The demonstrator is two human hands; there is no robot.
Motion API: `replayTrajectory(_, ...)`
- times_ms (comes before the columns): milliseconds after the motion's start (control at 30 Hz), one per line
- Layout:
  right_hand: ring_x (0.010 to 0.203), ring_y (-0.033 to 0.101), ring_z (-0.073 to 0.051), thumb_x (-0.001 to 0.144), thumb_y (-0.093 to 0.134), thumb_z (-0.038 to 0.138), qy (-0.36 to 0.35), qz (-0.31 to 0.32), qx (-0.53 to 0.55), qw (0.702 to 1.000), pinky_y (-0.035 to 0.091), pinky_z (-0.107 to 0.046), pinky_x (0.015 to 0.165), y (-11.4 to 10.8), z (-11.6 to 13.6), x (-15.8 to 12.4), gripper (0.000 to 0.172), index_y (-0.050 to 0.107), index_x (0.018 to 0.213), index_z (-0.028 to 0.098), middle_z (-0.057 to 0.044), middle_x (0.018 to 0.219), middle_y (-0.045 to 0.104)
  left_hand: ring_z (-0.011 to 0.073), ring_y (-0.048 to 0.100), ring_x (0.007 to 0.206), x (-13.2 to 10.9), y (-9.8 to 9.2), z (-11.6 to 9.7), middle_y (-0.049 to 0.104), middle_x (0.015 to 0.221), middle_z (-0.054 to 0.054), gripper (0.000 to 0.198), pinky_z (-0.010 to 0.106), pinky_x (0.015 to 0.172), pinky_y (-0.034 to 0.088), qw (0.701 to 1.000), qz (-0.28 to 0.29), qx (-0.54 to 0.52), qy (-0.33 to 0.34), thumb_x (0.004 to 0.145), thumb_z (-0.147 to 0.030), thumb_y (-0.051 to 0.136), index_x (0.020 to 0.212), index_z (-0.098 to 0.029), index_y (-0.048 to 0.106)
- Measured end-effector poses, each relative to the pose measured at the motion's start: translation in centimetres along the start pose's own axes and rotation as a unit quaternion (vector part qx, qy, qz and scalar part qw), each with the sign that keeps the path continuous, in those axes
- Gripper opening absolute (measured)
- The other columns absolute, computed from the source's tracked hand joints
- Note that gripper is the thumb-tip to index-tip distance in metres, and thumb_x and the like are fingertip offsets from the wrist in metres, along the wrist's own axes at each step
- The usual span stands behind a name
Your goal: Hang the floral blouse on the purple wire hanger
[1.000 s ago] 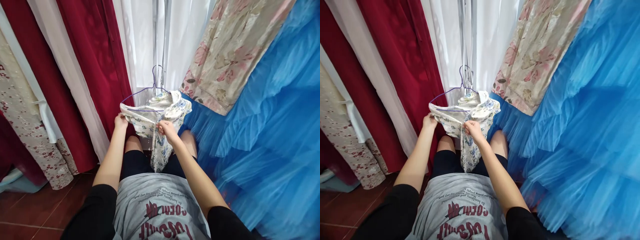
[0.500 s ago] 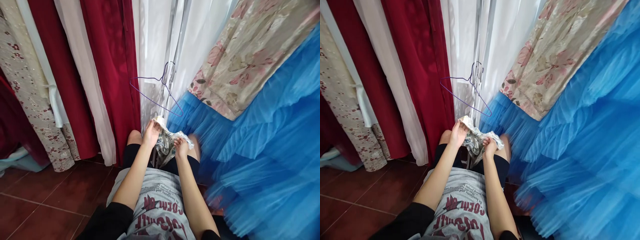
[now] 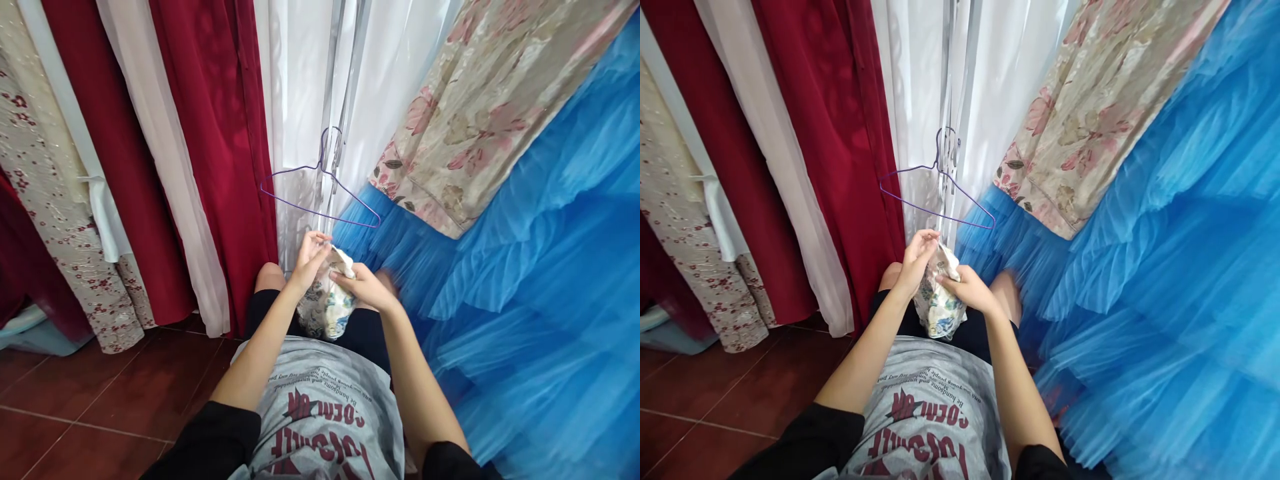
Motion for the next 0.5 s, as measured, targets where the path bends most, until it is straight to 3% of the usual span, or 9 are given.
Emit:
replayTrajectory(100, 0.059, 0.049, -0.013, 0.079, 0.077, 0.054, -0.016, -0.02, -0.03, 0.999, 0.042, -0.027, 0.059, -3.2, 1.8, -0.9, 0.039, 0.068, 0.082, 0.015, 0.001, 0.068, 0.061, 0.017, 0.066, 0.087, -2.1, 2.0, 3.5, 0.07, 0.104, 0.004, 0.043, 0.026, 0.076, 0.051, 0.974, 0.2, 0.022, -0.103, 0.09, -0.056, 0.067, 0.118, -0.024, 0.059)
replayTrajectory(167, 0.059, 0.051, -0.014, 0.079, 0.077, 0.05, -0.015, -0.018, -0.053, 0.998, 0.042, -0.027, 0.059, -5.8, 2.6, -1.5, 0.037, 0.071, 0.083, 0.015, 0.0, 0.069, 0.063, 0.0175, 0.063, 0.079, -4.6, 2.4, 5.6, 0.069, 0.089, 0.002, 0.044, 0.026, 0.072, 0.049, 0.923, 0.337, 0.117, -0.145, 0.087, -0.058, 0.069, 0.107, -0.019, 0.065)
replayTrajectory(200, 0.058, 0.051, -0.014, 0.078, 0.078, 0.048, -0.011, -0.019, -0.071, 0.997, 0.042, -0.027, 0.058, -7.3, 2.8, -1.7, 0.035, 0.073, 0.084, 0.014, 0.0, 0.067, 0.063, 0.017, 0.061, 0.075, -5.5, 1.9, 6.3, 0.067, 0.083, 0.002, 0.044, 0.025, 0.069, 0.047, 0.897, 0.378, 0.175, -0.148, 0.086, -0.059, 0.069, 0.096, -0.016, 0.068)
replayTrajectory(267, 0.054, 0.051, -0.013, 0.073, 0.081, 0.044, -0.004, -0.04, -0.108, 0.993, 0.04, -0.027, 0.055, -10.8, 3.0, -1.5, 0.033, 0.077, 0.086, 0.014, 0.001, 0.063, 0.063, 0.0143, 0.054, 0.066, -6.0, -0.1, 6.8, 0.061, 0.07, 0.0, 0.047, 0.024, 0.061, 0.04, 0.863, 0.403, 0.276, -0.131, 0.085, -0.06, 0.069, 0.076, -0.014, 0.066)
replayTrajectory(333, 0.056, 0.056, -0.016, 0.065, 0.085, 0.039, -0.005, -0.091, -0.095, 0.991, 0.043, -0.028, 0.057, -14.7, 3.1, -0.5, 0.033, 0.078, 0.086, 0.015, 0.0, 0.065, 0.067, 0.012, 0.046, 0.059, -5.1, -2.3, 6.1, 0.054, 0.061, -0.001, 0.05, 0.024, 0.055, 0.033, 0.852, 0.389, 0.332, -0.113, 0.084, -0.061, 0.068, 0.065, -0.015, 0.062)
replayTrajectory(433, 0.068, 0.066, -0.025, 0.058, 0.079, 0.039, -0.04, -0.204, -0.022, 0.978, 0.052, -0.035, 0.065, -20.0, 3.6, 2.5, 0.03, 0.074, 0.08, 0.018, -0.004, 0.072, 0.072, 0.0111, 0.043, 0.056, -2.3, -4.9, 3.4, 0.049, 0.058, -0.002, 0.05, 0.023, 0.052, 0.029, 0.856, 0.347, 0.366, -0.11, 0.084, -0.061, 0.067, 0.064, -0.015, 0.063)
replayTrajectory(500, 0.07, 0.067, -0.027, 0.062, 0.071, 0.043, -0.059, -0.246, -0.019, 0.967, 0.054, -0.038, 0.068, -21.8, 4.3, 5.3, 0.027, 0.071, 0.078, 0.021, -0.004, 0.069, 0.07, 0.011, 0.043, 0.057, -0.1, -5.8, 0.7, 0.05, 0.059, -0.003, 0.048, 0.023, 0.053, 0.028, 0.863, 0.316, 0.381, -0.095, 0.085, -0.06, 0.066, 0.068, -0.015, 0.066)
Point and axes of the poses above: each hand's wrist, its own x-axis towards the middle knuckle, its own y-axis out of the palm, z = x × y, the point moved 9 cm from there along x, towards the middle knuckle
